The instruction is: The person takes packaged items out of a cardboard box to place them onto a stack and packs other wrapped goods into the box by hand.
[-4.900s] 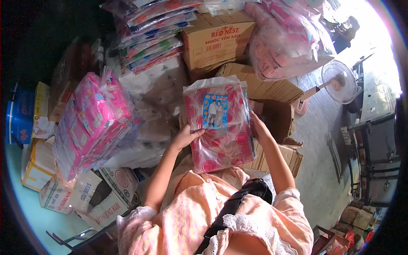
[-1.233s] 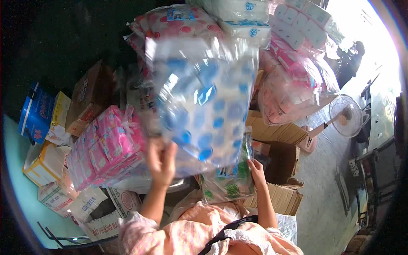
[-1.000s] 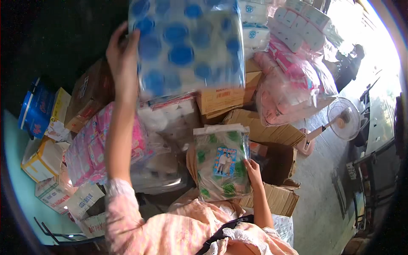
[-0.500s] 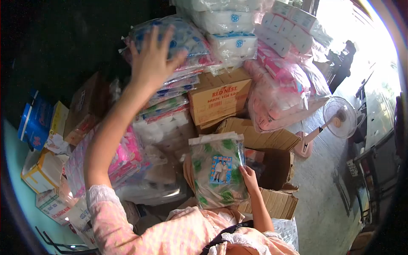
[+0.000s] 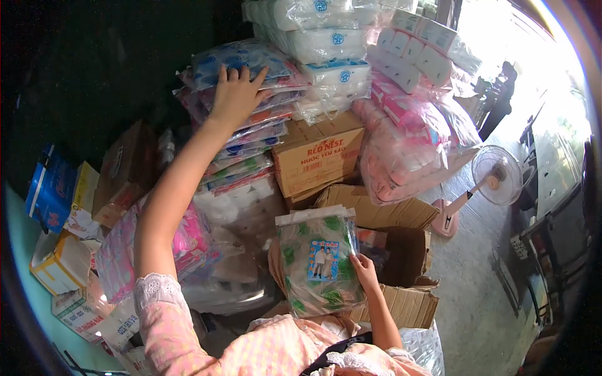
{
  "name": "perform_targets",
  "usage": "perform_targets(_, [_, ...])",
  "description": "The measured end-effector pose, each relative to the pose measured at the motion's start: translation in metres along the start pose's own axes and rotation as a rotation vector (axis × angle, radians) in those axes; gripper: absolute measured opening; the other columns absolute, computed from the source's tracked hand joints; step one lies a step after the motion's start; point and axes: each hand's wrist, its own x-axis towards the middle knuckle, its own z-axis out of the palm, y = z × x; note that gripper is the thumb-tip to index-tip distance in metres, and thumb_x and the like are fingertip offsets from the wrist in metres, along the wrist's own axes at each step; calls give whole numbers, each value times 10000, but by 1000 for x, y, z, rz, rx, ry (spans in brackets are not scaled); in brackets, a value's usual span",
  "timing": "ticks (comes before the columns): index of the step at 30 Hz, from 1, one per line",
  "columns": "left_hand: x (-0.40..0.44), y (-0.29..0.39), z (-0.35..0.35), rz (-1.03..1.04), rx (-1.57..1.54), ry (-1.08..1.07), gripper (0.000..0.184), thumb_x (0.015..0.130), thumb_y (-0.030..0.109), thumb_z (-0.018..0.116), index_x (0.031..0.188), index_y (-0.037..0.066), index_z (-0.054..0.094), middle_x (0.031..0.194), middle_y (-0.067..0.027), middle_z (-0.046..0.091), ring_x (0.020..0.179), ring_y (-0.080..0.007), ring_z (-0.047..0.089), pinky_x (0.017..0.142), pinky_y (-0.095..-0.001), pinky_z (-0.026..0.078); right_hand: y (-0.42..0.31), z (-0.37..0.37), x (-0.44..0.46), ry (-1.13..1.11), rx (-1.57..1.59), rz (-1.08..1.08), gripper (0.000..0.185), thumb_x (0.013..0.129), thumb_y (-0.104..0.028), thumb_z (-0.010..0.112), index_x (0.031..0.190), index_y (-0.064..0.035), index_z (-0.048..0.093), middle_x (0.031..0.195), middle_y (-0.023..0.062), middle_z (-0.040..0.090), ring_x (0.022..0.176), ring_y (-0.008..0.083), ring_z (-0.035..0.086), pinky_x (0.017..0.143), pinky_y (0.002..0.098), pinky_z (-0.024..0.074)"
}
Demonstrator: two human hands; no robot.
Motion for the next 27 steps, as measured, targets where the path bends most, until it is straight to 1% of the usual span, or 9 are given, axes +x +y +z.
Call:
perform_targets(3, [-25, 35, -41, 0, -132, 178, 510, 912, 437, 436, 1297, 106, 485, 1251, -188, 504, 1133, -346, 486, 1052, -575, 220, -7, 0, -1, -16, 83, -2, 287, 933, -263, 544, 944, 13, 623, 820, -33, 565, 764, 49, 470, 681, 215, 395])
perform_targets(9, [-179, 154, -87, -51, -695, -344, 664, 882, 458, 515, 1362, 25, 363, 1388, -251, 332, 1250, -396, 374, 1077, -572, 183, 3, -5, 2, 13, 108, 33, 327, 940, -285, 523, 988, 21, 626, 843, -30, 593, 792, 58, 490, 711, 214, 401])
perform_targets(12, [-261, 192, -73, -442, -913, -800, 860, 845, 501, 560, 1382, -85, 231, 1396, -305, 288, 1288, -416, 317, 1082, -448, 244, 10, -8, 2, 37, 136, 64, 331, 939, -271, 527, 1036, 30, 625, 866, -24, 608, 810, 61, 502, 725, 211, 408])
perform_targets(13, [-299, 208, -66, -614, -1070, -674, 904, 838, 524, 560, 1385, -99, 202, 1408, -317, 263, 1307, -422, 284, 1080, -427, 248, 7, -7, 0, 54, 108, 49, 331, 937, -266, 531, 1043, 34, 624, 871, -22, 612, 809, 64, 505, 727, 214, 411])
perform_targets(15, [-342, 221, -77, -806, -1228, -818, 981, 812, 585, 560, 1387, -110, 177, 1423, -320, 231, 1334, -404, 247, 1089, -392, 230, 7, -5, 2, 67, 78, 14, 341, 933, -262, 540, 1043, 51, 615, 857, -14, 612, 795, 68, 505, 709, 226, 417])
perform_targets(18, [-370, 232, -103, -905, -1456, -1166, 933, 783, 645, 561, 1273, -126, 368, 1214, -325, 487, 1149, -391, 493, 938, -389, 401, 9, -3, 4, 84, 54, -6, 352, 930, -264, 547, 1026, 69, 609, 830, -5, 609, 772, 71, 505, 686, 234, 420])
perform_targets(21, [-392, 250, -90, -822, -1508, -1029, 851, 770, 623, 592, 1186, -109, 463, 1035, -319, 571, 982, -394, 577, 815, -415, 462, 12, -1, 6, 109, 34, -17, 353, 929, -265, 549, 999, 76, 609, 803, -6, 602, 753, 72, 502, 668, 234, 419])
perform_targets(23, [-362, 237, -96, -538, -1029, -947, 702, 781, 526, 628, 1132, -72, 518, 849, -283, 623, 810, -418, 619, 666, -445, 497, 10, 1, 6, 130, 57, -8, 352, 929, -260, 549, 996, 82, 602, 815, 2, 612, 760, 72, 511, 665, 237, 420])
perform_targets(27, [-340, 238, -73, -490, -844, -905, 469, 852, 311, 602, 1156, -39, 532, 730, -224, 630, 639, -363, 633, 550, -439, 498, 25, -3, 6, 107, 28, -12, 321, 935, -238, 530, 1031, 54, 625, 881, 9, 639, 806, 79, 532, 730, 230, 432])
